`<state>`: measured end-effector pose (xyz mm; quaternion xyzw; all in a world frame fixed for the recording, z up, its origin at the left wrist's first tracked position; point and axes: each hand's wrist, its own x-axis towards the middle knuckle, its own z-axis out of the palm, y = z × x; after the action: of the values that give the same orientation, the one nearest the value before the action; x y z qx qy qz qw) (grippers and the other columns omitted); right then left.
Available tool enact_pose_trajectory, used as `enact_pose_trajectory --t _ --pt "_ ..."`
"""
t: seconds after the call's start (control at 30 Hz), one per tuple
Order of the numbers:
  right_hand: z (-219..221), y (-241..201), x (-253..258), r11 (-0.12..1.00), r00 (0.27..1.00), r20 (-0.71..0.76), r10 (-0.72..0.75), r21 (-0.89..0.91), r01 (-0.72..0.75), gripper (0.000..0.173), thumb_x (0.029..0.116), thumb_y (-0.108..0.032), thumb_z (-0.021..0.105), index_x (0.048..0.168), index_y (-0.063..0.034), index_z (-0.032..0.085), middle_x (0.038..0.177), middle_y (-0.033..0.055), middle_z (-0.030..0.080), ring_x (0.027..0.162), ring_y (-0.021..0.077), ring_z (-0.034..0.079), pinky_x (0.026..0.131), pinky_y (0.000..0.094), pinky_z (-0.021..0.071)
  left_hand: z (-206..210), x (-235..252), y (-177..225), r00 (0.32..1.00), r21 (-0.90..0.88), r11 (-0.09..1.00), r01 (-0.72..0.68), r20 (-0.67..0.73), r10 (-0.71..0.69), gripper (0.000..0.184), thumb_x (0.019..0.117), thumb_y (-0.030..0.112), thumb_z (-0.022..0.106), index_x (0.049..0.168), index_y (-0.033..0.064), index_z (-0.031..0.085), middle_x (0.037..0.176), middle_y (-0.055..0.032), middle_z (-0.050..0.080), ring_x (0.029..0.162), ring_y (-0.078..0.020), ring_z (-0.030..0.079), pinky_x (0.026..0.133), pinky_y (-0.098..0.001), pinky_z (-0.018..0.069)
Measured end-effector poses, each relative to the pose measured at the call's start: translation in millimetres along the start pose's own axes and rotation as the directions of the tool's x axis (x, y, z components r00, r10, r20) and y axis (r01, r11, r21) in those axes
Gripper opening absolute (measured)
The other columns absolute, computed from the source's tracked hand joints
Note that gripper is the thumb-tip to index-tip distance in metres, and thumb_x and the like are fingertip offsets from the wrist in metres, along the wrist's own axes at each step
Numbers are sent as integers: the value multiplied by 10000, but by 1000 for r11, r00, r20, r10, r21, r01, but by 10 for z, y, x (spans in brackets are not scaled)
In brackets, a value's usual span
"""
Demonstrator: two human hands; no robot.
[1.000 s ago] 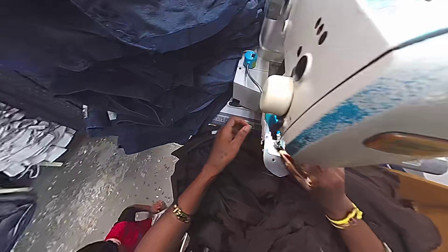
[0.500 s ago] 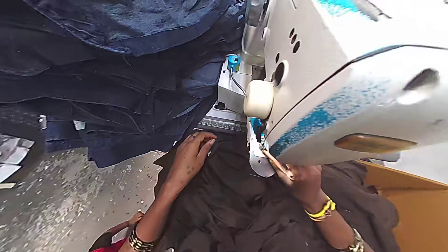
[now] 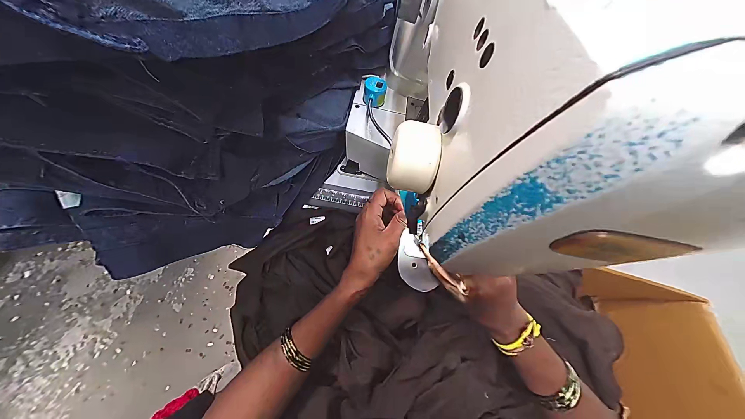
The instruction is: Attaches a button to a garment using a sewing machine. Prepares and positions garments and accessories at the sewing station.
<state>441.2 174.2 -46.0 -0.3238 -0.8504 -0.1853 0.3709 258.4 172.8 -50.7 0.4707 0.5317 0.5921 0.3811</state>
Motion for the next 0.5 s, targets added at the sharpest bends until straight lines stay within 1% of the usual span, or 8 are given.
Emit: enact_pose_trajectory --t 0.07,0.17,0.27,0.33,0.43,0.47,0.5 --pt "-10 16 -14 1000 1000 -4 -19 -3 19 226 945 -262 657 798 -93 688 717 70 689 730 186 676 743 278 529 34 46 -79 1000 9 1000 -27 -14 27 35 900 53 616 934 51 606 892 5 582 798 -19 565 739 -203 483" --pt "-26 -5 -32 999 1000 -7 -19 -35 19 225 957 -251 628 809 -90 685 710 67 669 716 186 657 724 271 515 20 30 -35 1000 30 999 -14 -23 15 48 914 71 630 935 32 612 902 1 588 827 -1 569 770 -187 484" --pt "2 -49 -8 997 1000 -24 -8 -83 6 229 935 -250 645 780 -87 689 697 71 673 695 191 655 697 282 509 8 53 -74 1000 34 999 -4 3 4 79 927 100 636 957 27 631 916 -3 603 854 -11 581 791 -207 489" --pt "22 -81 21 997 999 -37 0 -77 -3 195 916 -235 671 791 -90 706 703 66 686 697 188 667 688 280 514 -4 82 -101 1000 24 1000 8 25 -8 70 932 105 640 963 43 634 922 6 613 859 -8 589 796 -217 497" --pt "9 -81 17 1000 998 -59 14 25 -13 168 940 -231 668 844 -100 708 715 58 686 688 167 654 661 254 502 -39 121 -161 997 -23 1000 12 75 -11 46 935 115 650 953 74 638 902 27 627 852 -12 608 801 -237 515" --pt "-19 -75 4 997 998 -56 29 78 -25 163 951 -232 661 867 -98 698 735 57 684 708 156 653 677 238 505 -70 129 -176 994 -39 999 6 111 -2 61 949 135 643 960 75 642 900 29 639 855 -11 617 807 -240 522" --pt "-60 -65 -20 991 998 -40 52 129 -47 156 959 -235 659 896 -95 692 773 57 702 751 138 670 714 219 523 -121 131 -189 988 -44 999 -10 155 17 97 971 174 633 980 78 649 912 34 658 870 -7 631 822 -236 533"
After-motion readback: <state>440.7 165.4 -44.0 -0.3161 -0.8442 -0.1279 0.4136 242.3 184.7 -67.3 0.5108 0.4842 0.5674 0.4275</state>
